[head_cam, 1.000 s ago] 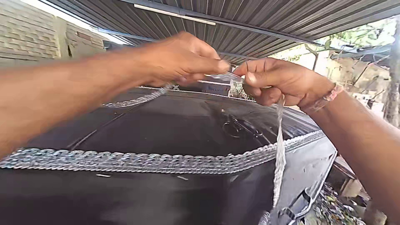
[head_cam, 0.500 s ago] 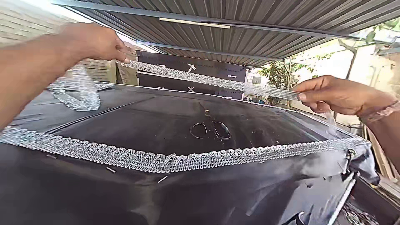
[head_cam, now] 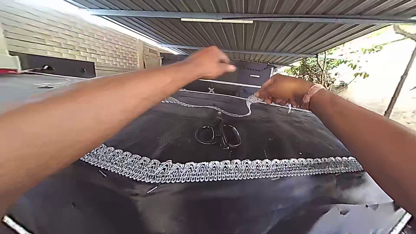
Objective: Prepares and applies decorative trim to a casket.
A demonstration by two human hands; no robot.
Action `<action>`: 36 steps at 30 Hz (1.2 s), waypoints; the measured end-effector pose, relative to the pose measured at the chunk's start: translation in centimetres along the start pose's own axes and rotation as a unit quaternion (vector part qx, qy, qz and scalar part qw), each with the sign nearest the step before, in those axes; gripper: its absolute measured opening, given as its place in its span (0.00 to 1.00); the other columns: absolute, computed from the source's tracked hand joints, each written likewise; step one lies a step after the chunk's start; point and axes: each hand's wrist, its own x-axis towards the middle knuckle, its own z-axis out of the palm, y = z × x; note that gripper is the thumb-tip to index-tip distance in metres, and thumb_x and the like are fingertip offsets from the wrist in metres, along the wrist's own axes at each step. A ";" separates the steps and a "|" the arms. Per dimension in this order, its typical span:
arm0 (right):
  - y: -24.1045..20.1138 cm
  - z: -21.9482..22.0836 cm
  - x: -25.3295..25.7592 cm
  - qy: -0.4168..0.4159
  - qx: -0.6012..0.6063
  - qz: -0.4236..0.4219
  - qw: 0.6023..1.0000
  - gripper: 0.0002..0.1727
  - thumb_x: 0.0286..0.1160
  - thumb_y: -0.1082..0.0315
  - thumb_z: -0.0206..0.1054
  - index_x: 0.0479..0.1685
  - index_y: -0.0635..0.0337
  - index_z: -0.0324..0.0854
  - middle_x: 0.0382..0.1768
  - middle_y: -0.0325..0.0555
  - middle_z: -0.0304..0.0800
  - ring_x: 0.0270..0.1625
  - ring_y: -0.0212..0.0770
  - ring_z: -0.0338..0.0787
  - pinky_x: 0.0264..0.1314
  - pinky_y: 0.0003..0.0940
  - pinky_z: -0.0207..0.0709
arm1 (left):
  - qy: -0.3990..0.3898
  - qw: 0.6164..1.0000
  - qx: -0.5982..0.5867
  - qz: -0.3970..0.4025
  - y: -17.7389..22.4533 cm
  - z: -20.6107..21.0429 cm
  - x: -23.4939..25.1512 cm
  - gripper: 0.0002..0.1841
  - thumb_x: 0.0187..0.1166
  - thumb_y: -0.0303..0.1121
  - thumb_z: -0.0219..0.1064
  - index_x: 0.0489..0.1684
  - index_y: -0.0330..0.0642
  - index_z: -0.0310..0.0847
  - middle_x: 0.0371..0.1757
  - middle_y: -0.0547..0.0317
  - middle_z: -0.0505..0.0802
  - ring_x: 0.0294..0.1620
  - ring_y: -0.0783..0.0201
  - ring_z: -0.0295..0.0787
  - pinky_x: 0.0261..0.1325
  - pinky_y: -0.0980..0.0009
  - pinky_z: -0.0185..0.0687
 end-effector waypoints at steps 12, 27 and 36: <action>4.2 -2.8 -3.0 -0.043 0.200 -0.084 0.975 0.12 0.85 0.61 0.64 0.39 0.58 0.87 0.20 0.37 0.79 0.14 0.26 0.71 0.13 0.19 0.64 | -0.179 0.840 -0.510 0.037 5.7 5.3 1.6 0.16 0.88 0.41 0.63 0.30 0.42 0.78 0.13 0.68 0.69 0.09 0.76 0.62 0.12 0.82 0.60; 4.6 -2.3 -3.3 0.028 0.174 -0.161 0.971 0.10 0.73 0.75 0.73 0.52 0.62 0.91 0.31 0.47 0.94 0.20 0.30 0.82 0.19 0.20 0.71 | -0.220 0.856 -0.457 0.100 7.0 6.2 1.6 0.13 0.85 0.35 0.67 0.53 0.35 0.90 0.40 0.55 0.96 0.37 0.71 0.92 0.42 0.77 0.86; 4.1 1.2 -4.1 0.272 -0.089 -0.139 0.948 0.26 0.63 0.60 0.85 0.60 0.56 0.85 0.36 0.47 0.94 0.34 0.48 0.92 0.38 0.54 0.85 | -0.155 0.862 -0.460 0.145 7.0 7.3 1.1 0.06 0.80 0.21 0.68 0.43 0.31 0.92 0.36 0.53 0.96 0.36 0.67 0.93 0.44 0.74 0.90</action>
